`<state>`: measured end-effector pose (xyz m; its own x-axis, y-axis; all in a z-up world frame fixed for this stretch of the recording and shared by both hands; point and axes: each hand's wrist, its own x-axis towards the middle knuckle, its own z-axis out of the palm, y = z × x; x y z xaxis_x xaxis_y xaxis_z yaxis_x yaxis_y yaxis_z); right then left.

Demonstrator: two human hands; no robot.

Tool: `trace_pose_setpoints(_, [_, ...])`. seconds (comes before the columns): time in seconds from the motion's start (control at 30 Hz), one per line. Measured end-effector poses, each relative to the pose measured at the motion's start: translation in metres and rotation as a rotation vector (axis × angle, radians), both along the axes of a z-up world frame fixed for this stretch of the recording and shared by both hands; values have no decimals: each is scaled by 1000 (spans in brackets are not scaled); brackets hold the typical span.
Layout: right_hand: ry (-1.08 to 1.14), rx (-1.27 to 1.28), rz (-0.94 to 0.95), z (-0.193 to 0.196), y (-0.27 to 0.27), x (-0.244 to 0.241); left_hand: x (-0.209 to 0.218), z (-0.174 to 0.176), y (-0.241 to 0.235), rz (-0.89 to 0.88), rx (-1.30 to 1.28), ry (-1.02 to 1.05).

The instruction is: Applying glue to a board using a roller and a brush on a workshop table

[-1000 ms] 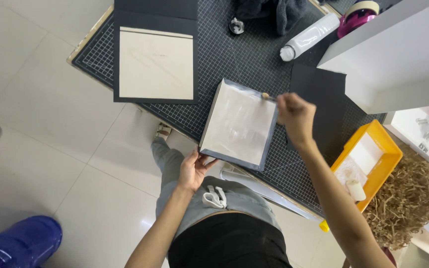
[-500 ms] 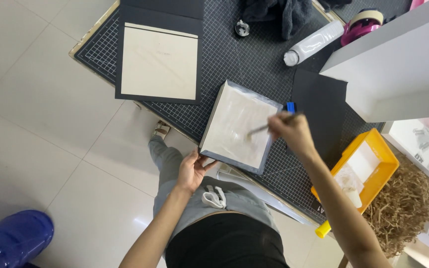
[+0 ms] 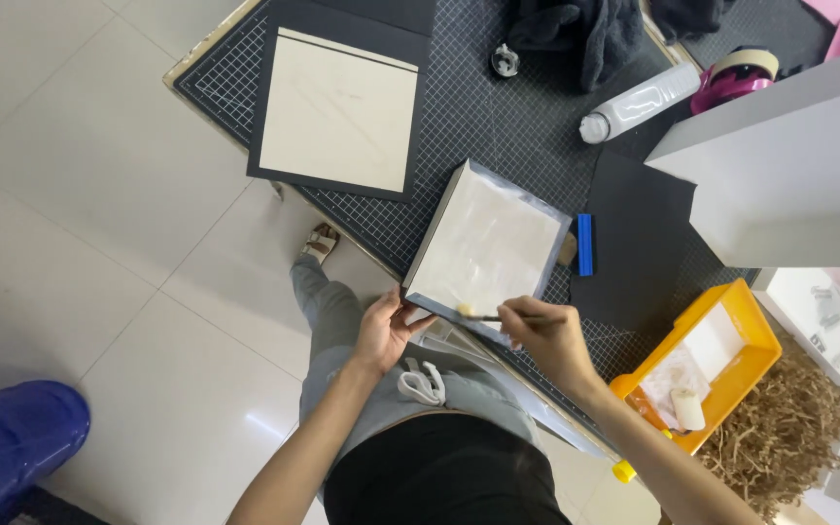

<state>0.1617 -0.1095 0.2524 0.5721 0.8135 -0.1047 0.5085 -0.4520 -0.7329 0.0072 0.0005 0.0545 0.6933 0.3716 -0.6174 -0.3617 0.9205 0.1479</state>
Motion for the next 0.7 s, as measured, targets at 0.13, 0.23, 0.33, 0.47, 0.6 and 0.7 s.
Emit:
trace_pose_setpoints(0.13, [164,-53,-113,-5,21,39,-1,3,0,-9,1,-1])
trace_pose_setpoints(0.23, [104,75,-154,-8,46,77,1,-6,-1,-17,9,-14])
trace_pose_setpoints(0.33, [3,218,-205,-3,62,99,0,-7,-2,-14,-2,-13])
trace_pose_setpoints(0.47, [-80,272,-181,-29,61,110,-1,-7,-2,1,-13,-10])
trace_pose_setpoints(0.6, [-157,153,-86,-27,46,72,2,-29,-9,8,-34,-9])
trace_pose_setpoints(0.7, [102,13,-126,-6,48,69,0,-21,-5,3,-29,-1])
